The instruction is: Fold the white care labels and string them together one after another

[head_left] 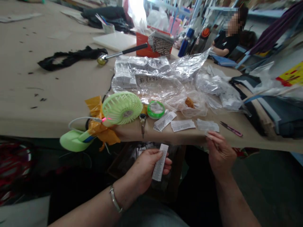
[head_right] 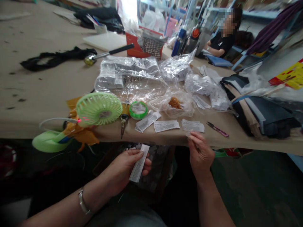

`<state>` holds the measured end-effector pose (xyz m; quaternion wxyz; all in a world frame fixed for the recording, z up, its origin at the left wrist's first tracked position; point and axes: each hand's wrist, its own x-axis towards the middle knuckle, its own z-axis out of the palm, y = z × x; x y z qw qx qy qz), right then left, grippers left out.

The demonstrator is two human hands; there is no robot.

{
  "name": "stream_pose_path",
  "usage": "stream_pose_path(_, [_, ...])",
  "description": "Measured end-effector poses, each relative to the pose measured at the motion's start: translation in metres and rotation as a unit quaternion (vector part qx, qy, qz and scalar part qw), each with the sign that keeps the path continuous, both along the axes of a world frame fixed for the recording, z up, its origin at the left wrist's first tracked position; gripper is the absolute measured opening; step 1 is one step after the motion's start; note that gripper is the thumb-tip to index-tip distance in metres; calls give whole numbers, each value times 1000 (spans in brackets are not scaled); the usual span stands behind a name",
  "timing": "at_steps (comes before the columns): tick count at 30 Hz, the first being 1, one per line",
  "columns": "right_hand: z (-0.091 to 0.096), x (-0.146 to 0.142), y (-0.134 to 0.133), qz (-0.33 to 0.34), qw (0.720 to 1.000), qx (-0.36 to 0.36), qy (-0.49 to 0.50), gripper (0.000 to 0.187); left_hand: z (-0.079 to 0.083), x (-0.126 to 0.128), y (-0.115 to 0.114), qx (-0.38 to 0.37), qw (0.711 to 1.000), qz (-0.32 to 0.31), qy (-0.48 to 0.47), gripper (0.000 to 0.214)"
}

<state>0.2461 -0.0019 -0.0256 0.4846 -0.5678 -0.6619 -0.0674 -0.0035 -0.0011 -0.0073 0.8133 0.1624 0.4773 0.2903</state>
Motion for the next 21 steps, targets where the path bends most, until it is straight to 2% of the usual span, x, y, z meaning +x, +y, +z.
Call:
stream_pose_path(2, [3,-30,-10,58,997,18,39,19,-1,0,-1,4,1000,4,-15,13])
stream_pose_path(3, [3,-47,-15,120,992,6,45,22,-2,-1,-2,6,1000,6,-29,14])
stream_pose_path(5, [3,-80,-23,253,966,-44,4,24,-4,-2,-3,20,997,27,-70,13])
stream_pose_path(7, [0,-105,-27,309,949,-52,-36,22,-6,-3,-4,33,993,68,-96,11])
stream_pose_path(10, [-9,-121,-26,315,945,-46,-69,20,-6,-6,-4,30,989,103,-99,9])
stream_pose_path(14, [-16,-119,-22,321,941,-50,-97,20,-7,-9,-4,23,987,127,-93,7])
stream_pose_path(21, [-9,-119,-22,327,934,-67,-129,21,-9,-11,-5,35,986,123,-108,7])
